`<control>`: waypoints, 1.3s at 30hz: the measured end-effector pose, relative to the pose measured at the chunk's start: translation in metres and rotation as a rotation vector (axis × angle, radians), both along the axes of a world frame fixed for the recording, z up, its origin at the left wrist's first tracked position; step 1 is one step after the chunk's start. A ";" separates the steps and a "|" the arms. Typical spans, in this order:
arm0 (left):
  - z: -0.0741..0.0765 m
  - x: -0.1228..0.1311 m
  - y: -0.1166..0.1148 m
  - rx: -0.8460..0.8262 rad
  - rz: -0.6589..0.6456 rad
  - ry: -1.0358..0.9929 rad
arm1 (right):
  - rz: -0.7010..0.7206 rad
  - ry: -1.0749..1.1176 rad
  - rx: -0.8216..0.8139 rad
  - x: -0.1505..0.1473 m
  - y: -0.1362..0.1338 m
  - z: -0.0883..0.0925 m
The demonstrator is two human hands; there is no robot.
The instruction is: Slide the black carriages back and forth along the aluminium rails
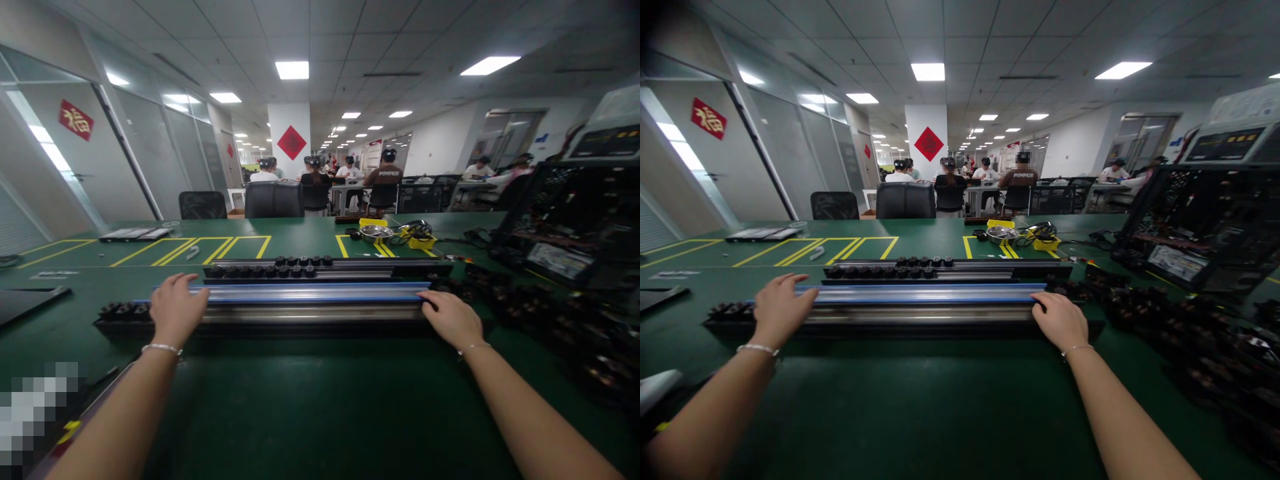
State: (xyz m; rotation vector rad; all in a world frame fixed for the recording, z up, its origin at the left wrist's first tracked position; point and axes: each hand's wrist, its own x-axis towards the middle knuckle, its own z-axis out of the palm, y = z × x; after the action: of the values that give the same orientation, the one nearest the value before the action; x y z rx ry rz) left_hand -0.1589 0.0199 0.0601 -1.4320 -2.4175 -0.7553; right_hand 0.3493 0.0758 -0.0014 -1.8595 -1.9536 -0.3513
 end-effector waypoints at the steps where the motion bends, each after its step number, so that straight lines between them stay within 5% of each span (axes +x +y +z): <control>1: 0.004 -0.016 -0.002 -0.058 0.033 0.014 | -0.010 -0.006 -0.010 0.001 0.000 0.000; 5: 0.014 -0.077 -0.012 -0.281 0.243 0.079 | -0.022 -0.026 -0.027 0.002 -0.001 0.002; 9: 0.013 -0.118 -0.015 -0.610 0.169 -0.015 | -0.026 -0.028 -0.020 0.001 -0.002 0.002; 11: 0.011 -0.125 -0.015 -0.629 0.133 0.011 | -0.024 -0.026 -0.016 0.000 -0.002 0.002; 39: -0.005 -0.091 -0.008 -0.491 0.126 -0.064 | -0.095 0.041 0.033 -0.008 -0.012 0.006</control>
State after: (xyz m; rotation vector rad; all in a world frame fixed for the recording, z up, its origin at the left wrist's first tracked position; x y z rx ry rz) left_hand -0.2500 0.0119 0.0552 -1.4026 -2.8427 -0.1811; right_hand 0.3417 0.0643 0.0050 -1.9271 -1.8262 -0.3690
